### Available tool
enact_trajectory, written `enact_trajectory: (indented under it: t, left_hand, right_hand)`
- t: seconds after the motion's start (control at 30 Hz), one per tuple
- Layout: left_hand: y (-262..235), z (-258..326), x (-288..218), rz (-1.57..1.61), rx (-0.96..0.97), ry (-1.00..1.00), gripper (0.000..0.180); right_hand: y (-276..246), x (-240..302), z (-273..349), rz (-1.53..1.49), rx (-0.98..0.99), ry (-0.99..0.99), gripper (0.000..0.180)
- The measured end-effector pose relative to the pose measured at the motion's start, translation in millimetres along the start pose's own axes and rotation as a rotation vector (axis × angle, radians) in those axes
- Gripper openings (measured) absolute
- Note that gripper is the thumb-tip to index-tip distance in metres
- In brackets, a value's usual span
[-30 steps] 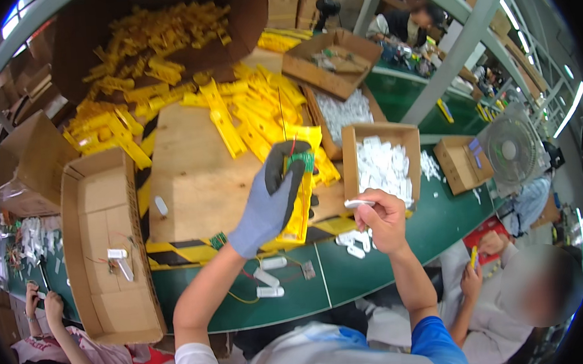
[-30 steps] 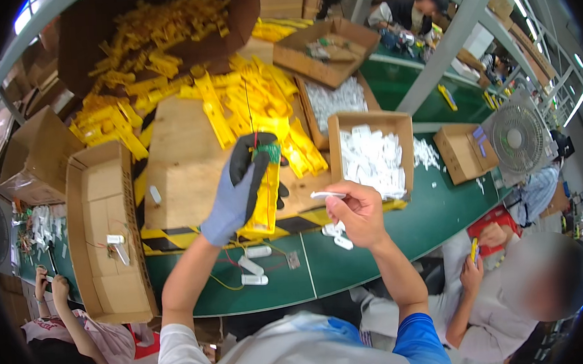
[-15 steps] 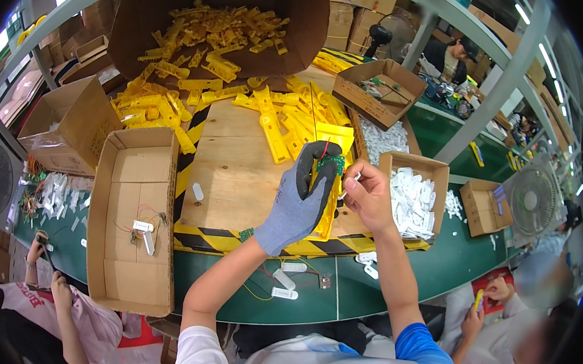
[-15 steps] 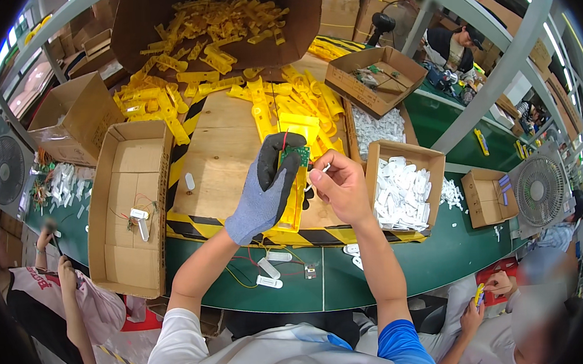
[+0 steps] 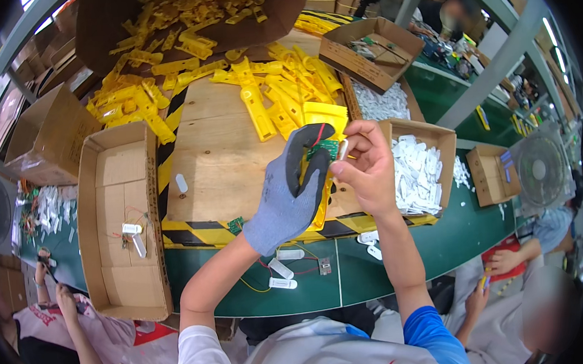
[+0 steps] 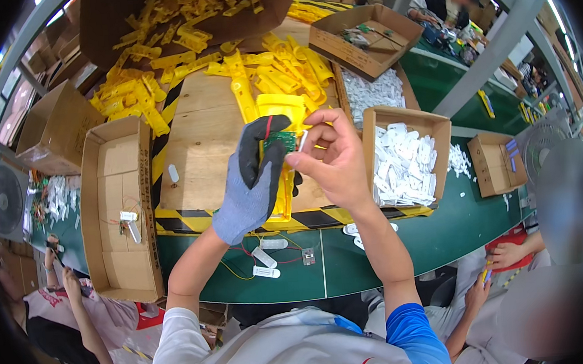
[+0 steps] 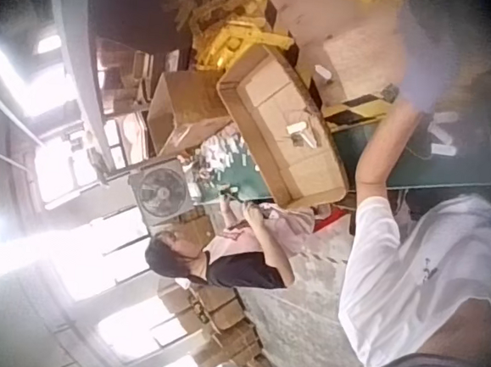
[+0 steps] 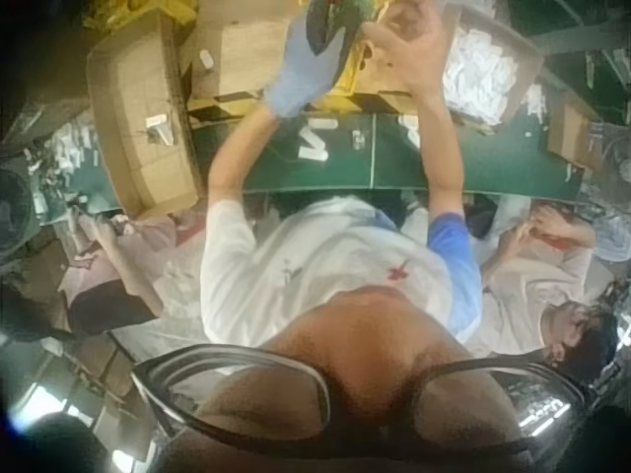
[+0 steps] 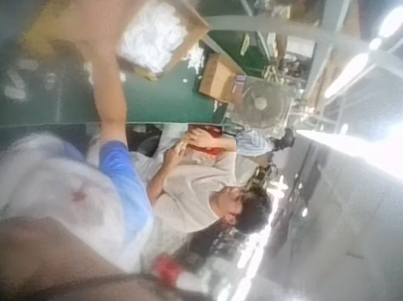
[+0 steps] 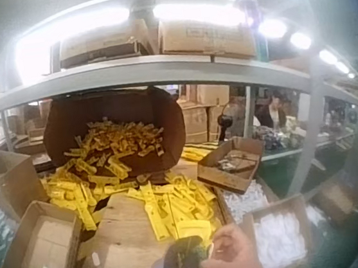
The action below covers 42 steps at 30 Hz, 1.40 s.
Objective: Insert circuit boards and lenses into yellow plastic flashlight housings.
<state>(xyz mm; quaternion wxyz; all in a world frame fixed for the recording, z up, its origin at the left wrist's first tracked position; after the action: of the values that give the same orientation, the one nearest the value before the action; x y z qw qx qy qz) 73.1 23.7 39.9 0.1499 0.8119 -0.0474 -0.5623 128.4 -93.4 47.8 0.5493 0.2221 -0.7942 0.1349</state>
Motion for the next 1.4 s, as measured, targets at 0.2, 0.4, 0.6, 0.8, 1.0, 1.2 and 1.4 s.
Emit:
enact_trajectory:
  t: [0.2,0.4,0.6,0.8,1.0,1.2,1.4]
  left_hand:
    - [-8,3,-1,-0.1,-0.079,0.079,0.035]
    - [1,2,-11,-0.279,-0.035,0.147,0.031]
    - [-7,-4,5,-0.244,-0.056,0.137,0.028]
    - [-3,-1,-4,-0.258,-0.05,0.208,0.027]
    - [-16,-2,19,-0.11,-0.114,0.126,0.028]
    - [4,3,-11,-0.434,-0.021,0.357,0.029]
    - [4,3,-17,-0.364,-0.013,0.331,0.027]
  right_hand:
    - [2,0,7,-0.007,-0.001,-0.007,0.044]
    - [-4,2,10,0.012,0.01,0.003,0.042]
    - [1,11,13,0.343,-0.017,-0.107,0.041]
    - [10,24,18,0.613,-0.05,-0.19,0.037]
    - [7,1,16,0.303,-0.061,-0.024,0.036]
    - [4,16,20,0.468,-0.108,-0.15,0.035]
    - [6,24,27,0.401,-0.169,-0.141,0.035]
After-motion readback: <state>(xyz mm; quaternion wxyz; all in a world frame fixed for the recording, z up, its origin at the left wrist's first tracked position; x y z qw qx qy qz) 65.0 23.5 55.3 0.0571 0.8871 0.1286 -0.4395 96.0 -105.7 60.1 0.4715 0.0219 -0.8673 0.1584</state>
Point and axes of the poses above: each hand's wrist, its own z-axis away from the middle knuckle, its own y-axis out of the palm, x = y × z, the point moved 9 cm from there along -z, towards the middle knuckle, and after that the axes turned 12 degrees about z, right-handed, at the moved point
